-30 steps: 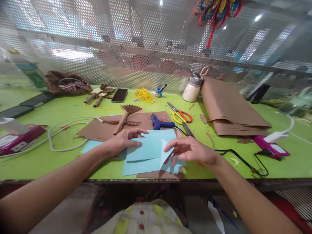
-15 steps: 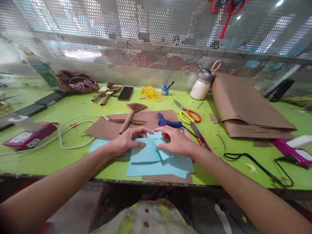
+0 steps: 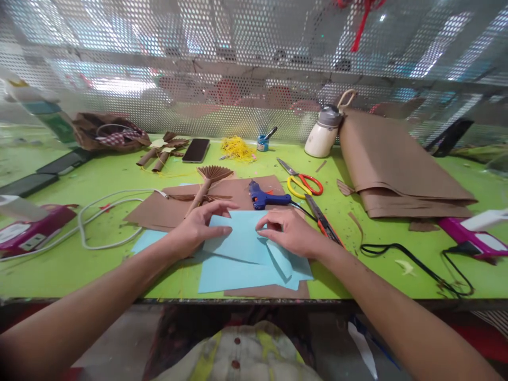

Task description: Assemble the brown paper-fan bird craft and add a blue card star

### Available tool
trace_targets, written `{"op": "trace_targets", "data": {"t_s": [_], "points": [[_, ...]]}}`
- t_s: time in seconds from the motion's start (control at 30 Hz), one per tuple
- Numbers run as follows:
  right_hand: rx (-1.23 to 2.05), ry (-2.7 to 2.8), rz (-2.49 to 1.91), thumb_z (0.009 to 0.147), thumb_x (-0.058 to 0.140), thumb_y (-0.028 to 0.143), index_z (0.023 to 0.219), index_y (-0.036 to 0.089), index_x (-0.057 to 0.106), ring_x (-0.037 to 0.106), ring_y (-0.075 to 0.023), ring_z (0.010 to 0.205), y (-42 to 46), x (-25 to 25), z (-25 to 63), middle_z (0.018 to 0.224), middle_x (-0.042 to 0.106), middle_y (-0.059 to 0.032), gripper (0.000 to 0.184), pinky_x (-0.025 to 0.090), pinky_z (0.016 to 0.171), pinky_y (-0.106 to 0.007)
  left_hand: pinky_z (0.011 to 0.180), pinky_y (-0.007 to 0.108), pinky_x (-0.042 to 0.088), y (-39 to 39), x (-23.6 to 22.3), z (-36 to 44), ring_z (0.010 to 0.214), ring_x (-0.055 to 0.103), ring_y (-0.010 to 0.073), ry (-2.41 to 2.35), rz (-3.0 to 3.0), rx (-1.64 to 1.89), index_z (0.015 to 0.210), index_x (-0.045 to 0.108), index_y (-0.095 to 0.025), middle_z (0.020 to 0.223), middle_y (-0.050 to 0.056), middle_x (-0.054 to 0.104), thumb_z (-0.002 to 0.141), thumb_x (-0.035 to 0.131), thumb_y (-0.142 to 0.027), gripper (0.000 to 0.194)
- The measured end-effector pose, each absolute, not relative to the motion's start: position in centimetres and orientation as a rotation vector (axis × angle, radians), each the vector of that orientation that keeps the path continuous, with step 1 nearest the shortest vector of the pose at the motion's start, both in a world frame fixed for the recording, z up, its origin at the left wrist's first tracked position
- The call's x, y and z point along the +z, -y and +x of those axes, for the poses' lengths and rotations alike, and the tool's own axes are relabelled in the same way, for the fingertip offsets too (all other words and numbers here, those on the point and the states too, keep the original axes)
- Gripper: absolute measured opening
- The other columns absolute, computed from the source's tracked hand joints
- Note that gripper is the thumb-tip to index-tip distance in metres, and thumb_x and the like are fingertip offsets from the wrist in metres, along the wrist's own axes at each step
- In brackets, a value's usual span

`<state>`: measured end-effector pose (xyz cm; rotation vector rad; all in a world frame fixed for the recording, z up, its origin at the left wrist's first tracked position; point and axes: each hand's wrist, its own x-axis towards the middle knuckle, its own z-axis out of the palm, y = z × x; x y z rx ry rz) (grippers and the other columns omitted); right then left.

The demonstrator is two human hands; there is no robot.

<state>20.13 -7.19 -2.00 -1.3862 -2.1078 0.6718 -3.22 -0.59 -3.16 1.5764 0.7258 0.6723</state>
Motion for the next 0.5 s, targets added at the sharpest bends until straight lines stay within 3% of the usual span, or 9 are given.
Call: {"op": "trace_targets", "data": {"t_s": [0.13, 0.3, 0.5], "points": [[0.549, 1.984, -1.431, 0.085, 0.053, 0.028, 0.086, 0.017, 0.066, 0.057, -0.0153, 0.073, 7.7, -2.3, 19.1, 0.078, 0.067, -0.0032, 0.017, 0.042, 0.069, -0.027, 0.063, 0.021, 0.041, 0.7, -3.6, -2.7, 0.079, 0.052, 0.0126, -0.817, 1.402, 0.801, 0.117, 0.055, -0.022, 0.087, 0.000, 0.054, 0.063, 0.074, -0.023, 0.057], [0.262, 1.799, -1.438, 0.088, 0.049, 0.026, 0.084, 0.018, 0.064, 0.056, -0.0140, 0.067, 7.5, -2.1, 16.3, 0.076, 0.066, -0.0022, 0.017, 0.041, 0.065, -0.025, 0.062, 0.022, 0.042, 1.2, -3.8, -2.3, 0.072, 0.054, 0.0112, -0.804, 1.184, 0.771, 0.105, 0.060, -0.018, 0.083, 0.000, 0.058, 0.061, 0.077, -0.022, 0.047], [0.002, 1.773, -1.421, 0.088, 0.046, 0.018, 0.081, 0.017, 0.062, 0.057, -0.0164, 0.073, 4.1, -2.2, 12.4, 0.078, 0.066, -0.0044, 0.018, 0.039, 0.069, -0.026, 0.059, 0.022, 0.040, 1.3, -4.1, -2.3, 0.063, 0.054, 0.0102, -0.749, 1.046, 0.747, 0.096, 0.065, -0.015, 0.069, -0.001, 0.058, 0.064, 0.075, -0.023, 0.034]]}}
